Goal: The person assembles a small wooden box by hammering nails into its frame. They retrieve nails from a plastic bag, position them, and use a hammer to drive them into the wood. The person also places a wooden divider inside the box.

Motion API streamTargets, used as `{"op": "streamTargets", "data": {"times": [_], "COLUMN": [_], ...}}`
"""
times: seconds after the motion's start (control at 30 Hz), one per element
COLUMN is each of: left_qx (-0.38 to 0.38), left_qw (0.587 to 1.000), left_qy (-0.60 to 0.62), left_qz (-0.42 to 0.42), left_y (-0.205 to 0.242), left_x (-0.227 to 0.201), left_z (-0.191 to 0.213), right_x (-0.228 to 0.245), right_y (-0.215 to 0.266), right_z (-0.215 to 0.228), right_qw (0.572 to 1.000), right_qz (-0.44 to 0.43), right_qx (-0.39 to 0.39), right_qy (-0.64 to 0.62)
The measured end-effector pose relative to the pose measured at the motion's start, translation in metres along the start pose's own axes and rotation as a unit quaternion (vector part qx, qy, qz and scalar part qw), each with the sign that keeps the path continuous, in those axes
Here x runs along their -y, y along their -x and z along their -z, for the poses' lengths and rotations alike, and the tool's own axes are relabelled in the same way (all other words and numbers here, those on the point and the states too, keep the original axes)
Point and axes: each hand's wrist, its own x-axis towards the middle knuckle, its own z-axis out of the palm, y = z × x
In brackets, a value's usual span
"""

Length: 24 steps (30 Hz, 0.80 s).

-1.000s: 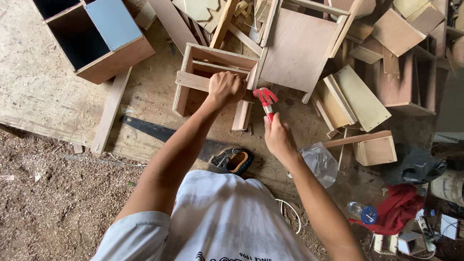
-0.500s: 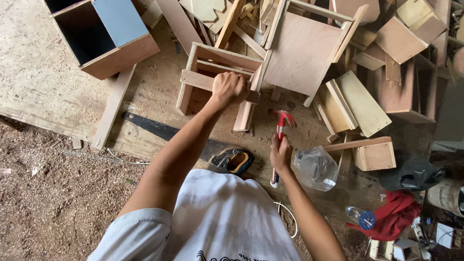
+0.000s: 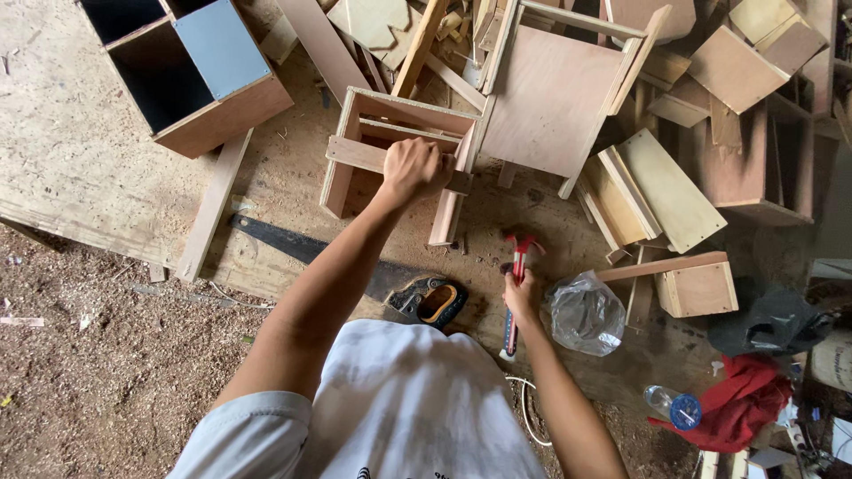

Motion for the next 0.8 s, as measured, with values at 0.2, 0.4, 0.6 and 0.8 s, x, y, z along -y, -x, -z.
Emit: {"op": "streamTargets", "data": {"times": [0.2,0.4,0.6,0.8], "left_qx": [-0.005,0.04,0.065,0.033], "left_qw": [1.0,0.999,0.997,0.999], "left_qy": [-0.002,-0.006,-0.001,0.03], "left_qz": [0.001,0.015,0.033,0.027], "left_y": [0.002,0.003,0.004,0.006], "left_x": [0.003,0.003,-0.002,0.002], "left_z": [-0.006,-0.006,-0.003,-0.003], "right_x": [0.001,0.005,0.023,0.056], "right_y": [-0.011,0.013,0.051,0.05], "right_z": [0.0,-0.027,-0.039,-0.025], "right_qw": [0.988,0.964,0.949,0.948], "right_qz": [0.08,0.137,0.221,0.222], "right_qx": [-0.02,-0.114,-0.153,-0.176], "right_qy": [0.131,0.199,0.162,0.142]}}
